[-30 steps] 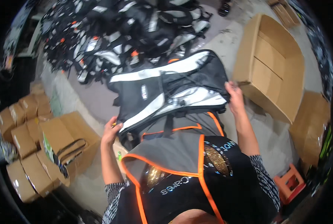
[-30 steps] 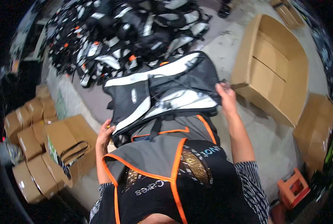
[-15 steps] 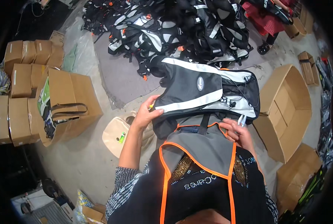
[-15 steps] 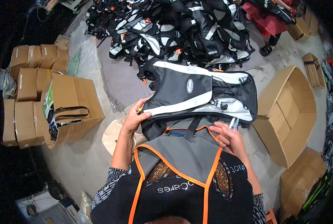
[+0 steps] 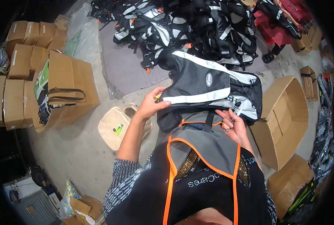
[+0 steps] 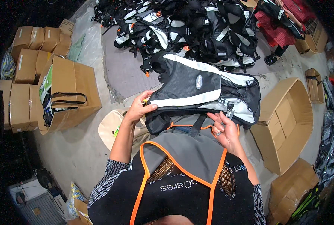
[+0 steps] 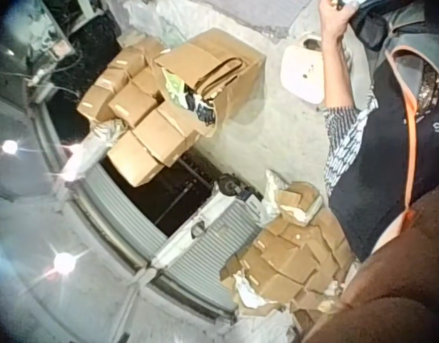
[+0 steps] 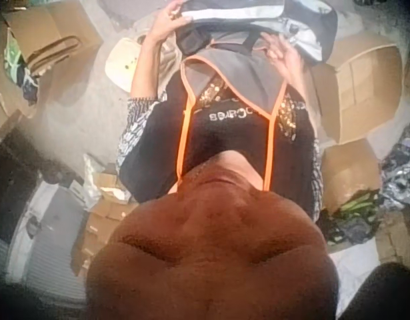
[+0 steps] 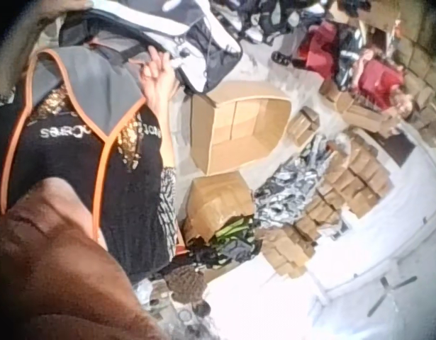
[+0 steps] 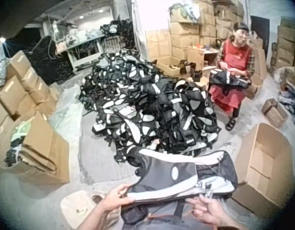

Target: Inspecting buckles, straps, and fabric of hydration vests before folding them.

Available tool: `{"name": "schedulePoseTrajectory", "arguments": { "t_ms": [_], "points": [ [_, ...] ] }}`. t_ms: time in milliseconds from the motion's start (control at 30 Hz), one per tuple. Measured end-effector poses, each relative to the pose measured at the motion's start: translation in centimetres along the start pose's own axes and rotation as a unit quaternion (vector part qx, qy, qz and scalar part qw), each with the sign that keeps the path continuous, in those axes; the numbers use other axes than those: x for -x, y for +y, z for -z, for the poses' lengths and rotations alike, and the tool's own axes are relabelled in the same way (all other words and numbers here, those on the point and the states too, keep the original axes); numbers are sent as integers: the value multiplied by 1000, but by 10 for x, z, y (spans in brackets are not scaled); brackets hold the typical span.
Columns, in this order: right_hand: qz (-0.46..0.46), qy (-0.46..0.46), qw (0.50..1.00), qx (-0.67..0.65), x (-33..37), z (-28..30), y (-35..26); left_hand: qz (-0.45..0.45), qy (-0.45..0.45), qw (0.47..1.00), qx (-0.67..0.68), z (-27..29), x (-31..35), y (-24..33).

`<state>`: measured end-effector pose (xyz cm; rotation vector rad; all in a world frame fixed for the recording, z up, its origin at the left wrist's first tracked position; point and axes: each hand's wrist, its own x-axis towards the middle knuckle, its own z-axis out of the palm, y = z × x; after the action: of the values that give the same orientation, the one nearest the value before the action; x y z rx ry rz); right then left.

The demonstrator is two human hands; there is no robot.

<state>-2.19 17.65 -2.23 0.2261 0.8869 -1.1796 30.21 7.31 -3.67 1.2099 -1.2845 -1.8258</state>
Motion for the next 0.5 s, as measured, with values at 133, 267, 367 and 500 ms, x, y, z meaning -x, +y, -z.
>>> {"name": "schedulePoseTrajectory", "arguments": {
  "t_ms": [133,267,367,500],
  "points": [
    [-2,7,999,-41,-17,4,1,-29,-42,998,30,8,4,-5],
    [7,20,998,-51,-29,9,3,-20,-53,997,59,5,14,-1],
    [18,30,998,-48,-31,10,5,-2,-52,996,78,2,19,0],
    [53,4,997,-47,-28,2,9,9,-30,999,37,0,21,0]
  ]
}}
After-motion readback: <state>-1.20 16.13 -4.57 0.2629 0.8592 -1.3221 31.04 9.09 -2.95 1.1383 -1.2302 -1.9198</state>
